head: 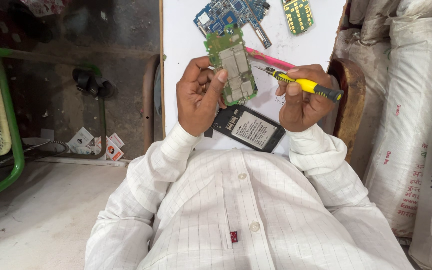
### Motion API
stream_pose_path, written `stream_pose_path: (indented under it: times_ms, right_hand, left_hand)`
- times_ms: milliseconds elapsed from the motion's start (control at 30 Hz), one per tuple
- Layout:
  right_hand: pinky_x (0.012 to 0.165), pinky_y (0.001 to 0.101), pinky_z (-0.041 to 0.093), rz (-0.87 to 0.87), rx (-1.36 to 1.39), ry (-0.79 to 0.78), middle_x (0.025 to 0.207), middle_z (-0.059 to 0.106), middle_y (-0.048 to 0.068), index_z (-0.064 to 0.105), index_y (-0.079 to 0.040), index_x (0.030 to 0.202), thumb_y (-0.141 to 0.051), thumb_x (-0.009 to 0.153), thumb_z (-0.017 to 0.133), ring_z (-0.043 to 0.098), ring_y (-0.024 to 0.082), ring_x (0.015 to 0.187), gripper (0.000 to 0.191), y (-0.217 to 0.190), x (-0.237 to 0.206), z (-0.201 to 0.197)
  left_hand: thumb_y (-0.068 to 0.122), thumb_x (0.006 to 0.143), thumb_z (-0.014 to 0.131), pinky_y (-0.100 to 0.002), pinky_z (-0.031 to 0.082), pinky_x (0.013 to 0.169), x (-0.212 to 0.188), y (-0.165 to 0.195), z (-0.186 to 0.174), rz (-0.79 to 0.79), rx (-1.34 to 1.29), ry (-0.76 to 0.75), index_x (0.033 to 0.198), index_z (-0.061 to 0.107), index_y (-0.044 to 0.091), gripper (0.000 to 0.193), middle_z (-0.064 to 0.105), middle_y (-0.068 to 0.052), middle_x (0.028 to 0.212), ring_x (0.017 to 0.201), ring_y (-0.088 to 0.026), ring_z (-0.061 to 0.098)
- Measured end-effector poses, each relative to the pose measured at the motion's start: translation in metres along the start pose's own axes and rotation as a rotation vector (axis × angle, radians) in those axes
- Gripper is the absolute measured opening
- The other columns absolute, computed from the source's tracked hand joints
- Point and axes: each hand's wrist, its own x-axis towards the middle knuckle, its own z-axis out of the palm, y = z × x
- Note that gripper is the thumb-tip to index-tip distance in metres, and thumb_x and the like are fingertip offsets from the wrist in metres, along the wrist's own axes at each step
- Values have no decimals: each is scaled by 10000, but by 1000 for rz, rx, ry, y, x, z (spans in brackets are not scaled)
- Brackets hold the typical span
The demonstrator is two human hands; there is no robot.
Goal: The person holds a green circuit board and uses a yellow-handled screwdriver to probe and adjust components on its surface. The person repeatedly repositions the board and continues to work on different areas with the screwdriver.
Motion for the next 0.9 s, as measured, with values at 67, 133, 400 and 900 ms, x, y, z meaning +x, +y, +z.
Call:
stream_pose_path:
  times_ms: [67,133,400,900]
  right_hand:
    - [604,263,553,-16,12,-3,1053,590,119,558,-10,1223,-302,1136,608,629,138,697,308,-1,1,0]
    - [600,265,546,-44,25,-7,1074,587,116,556,-10,1218,-304,1126,605,624,136,682,312,-1,1,1]
    - [621,265,551,-3,35,-51,1078,602,122,576,-2,1222,-273,1128,638,641,143,716,293,-3,2,3]
    - [755,326,590,-174,-305,-197,1037,724,150,645,-24,1132,-95,1048,736,744,274,906,143,-8,14,3]
  left_hand:
    - [159,1097,611,-203,497,519,0,1,0,3,2,7,1304,538,-10,277,709,-55,829,638,-54,627]
    - [162,1101,606,-204,501,519,0,2,1,-2,12,7,1305,534,-8,276,705,-61,831,642,-56,626]
    - [157,1097,609,-203,520,526,1,2,2,16,38,6,1295,530,-10,271,709,-63,858,657,-56,634]
    - [139,1104,594,-200,516,547,-3,3,-1,49,80,-10,1298,508,-21,266,705,-61,864,674,-52,634]
